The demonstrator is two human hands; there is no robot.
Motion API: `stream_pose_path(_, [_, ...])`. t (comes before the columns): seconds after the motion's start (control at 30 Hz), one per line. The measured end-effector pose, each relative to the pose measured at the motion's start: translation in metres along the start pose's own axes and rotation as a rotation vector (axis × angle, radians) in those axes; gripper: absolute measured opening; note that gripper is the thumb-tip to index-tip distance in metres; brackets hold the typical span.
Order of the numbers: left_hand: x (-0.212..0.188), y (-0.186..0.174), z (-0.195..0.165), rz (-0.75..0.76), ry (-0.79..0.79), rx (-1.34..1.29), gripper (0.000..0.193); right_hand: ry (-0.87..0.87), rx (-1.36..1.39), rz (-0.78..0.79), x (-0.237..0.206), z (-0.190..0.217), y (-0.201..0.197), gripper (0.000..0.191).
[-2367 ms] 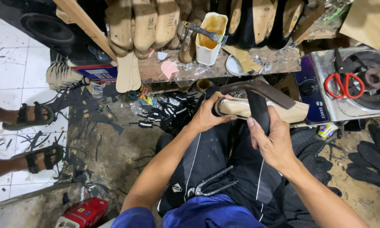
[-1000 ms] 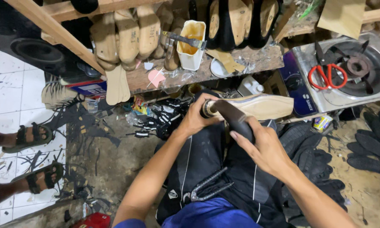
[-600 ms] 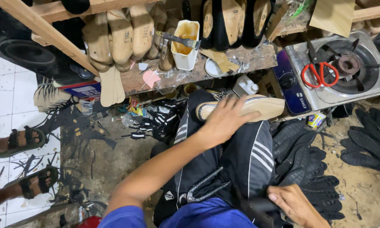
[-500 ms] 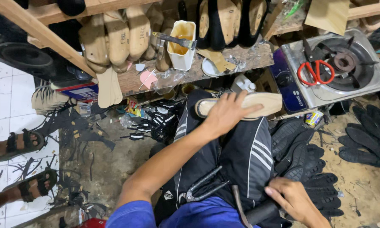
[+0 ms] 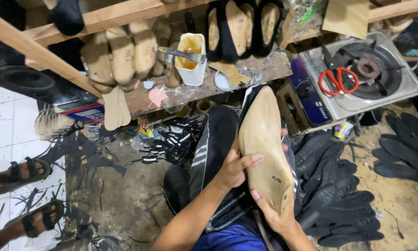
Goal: The person sits on the floor of a shoe workshop and hammers a black fabric shoe upper over a wooden shoe last to shape it. They pull and press the upper around the last, trim excess material with red-handled shears, work on a second shoe, and handle the lasts and finished shoes on the rack above.
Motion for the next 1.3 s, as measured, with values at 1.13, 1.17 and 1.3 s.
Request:
stream_pose_path(1.13, [0.044, -0.112, -0.014, -0.295, 0.026, -0.124, 0.071, 0.429, 0.61, 0.254, 0.041, 0.019, 0.029, 0.095])
stream_pose_path(1.17, [0.042, -0.096, -0.015, -0.225, 0.04, -0.05, 0.071, 0.405, 0.551, 0.237, 0.038, 0.011, 0.025, 0.094])
stream_pose_path(1.3, [0.038, -0.047, -0.021, -0.079, 0.089, 0.011, 0.07, 0.289, 0.497, 0.196, 0.024, -0.016, 0.009, 0.096])
Point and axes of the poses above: each hand's wrist, its own x-axis towards the middle knuckle, its own y-axis out of the palm, z = x × y, the point moved 9 cm from there along x, towards the middle knuckle
